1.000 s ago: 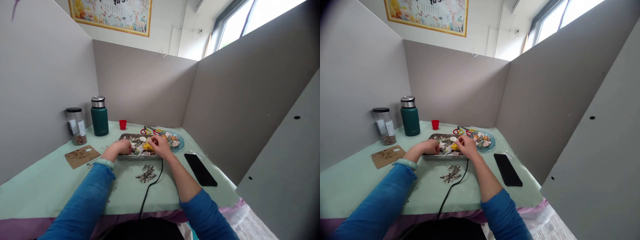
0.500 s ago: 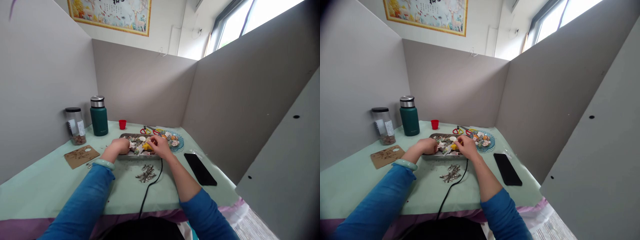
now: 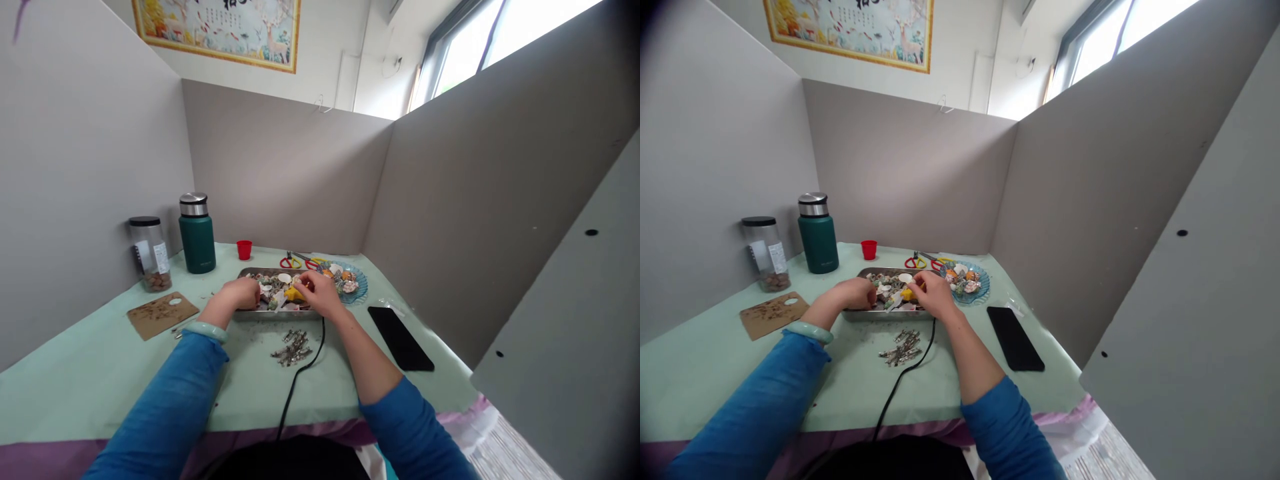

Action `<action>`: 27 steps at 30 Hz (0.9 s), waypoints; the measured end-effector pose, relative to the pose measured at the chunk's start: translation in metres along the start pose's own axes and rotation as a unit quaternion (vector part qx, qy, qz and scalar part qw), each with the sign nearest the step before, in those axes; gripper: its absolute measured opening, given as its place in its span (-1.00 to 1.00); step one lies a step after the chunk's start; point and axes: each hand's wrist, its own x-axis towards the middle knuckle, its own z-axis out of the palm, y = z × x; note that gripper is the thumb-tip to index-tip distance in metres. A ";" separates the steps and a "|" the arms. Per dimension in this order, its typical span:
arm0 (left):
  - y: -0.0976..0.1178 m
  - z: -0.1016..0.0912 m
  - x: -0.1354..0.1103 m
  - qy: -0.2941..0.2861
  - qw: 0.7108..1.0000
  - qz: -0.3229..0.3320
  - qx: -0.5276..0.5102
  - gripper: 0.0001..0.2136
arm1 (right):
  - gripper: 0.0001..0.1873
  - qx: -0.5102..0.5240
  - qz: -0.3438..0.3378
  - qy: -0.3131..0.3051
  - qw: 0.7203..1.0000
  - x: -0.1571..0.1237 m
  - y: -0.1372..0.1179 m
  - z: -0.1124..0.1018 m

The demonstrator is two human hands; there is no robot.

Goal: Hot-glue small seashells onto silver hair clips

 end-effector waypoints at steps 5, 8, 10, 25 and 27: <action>0.003 0.011 0.007 -0.002 1.000 0.029 -0.008 -0.78 | -0.78 -0.003 0.003 0.001 1.000 0.000 0.000 0.000; 0.001 0.016 0.014 0.022 0.999 0.028 -0.036 -0.82 | -0.78 0.000 0.003 -0.001 1.000 0.000 -0.001 0.000; -0.001 0.016 0.017 0.042 0.997 0.022 -0.067 -0.80 | -0.78 0.001 0.003 0.000 1.000 0.000 -0.001 0.000; -0.008 0.014 0.018 0.038 0.973 -0.002 -0.227 -0.70 | -0.87 -0.066 -0.040 -0.046 0.996 -0.002 -0.001 -0.001; -0.007 0.015 0.018 0.054 0.985 0.012 -0.164 -0.75 | -0.87 -0.070 -0.047 -0.055 0.995 -0.002 -0.003 -0.002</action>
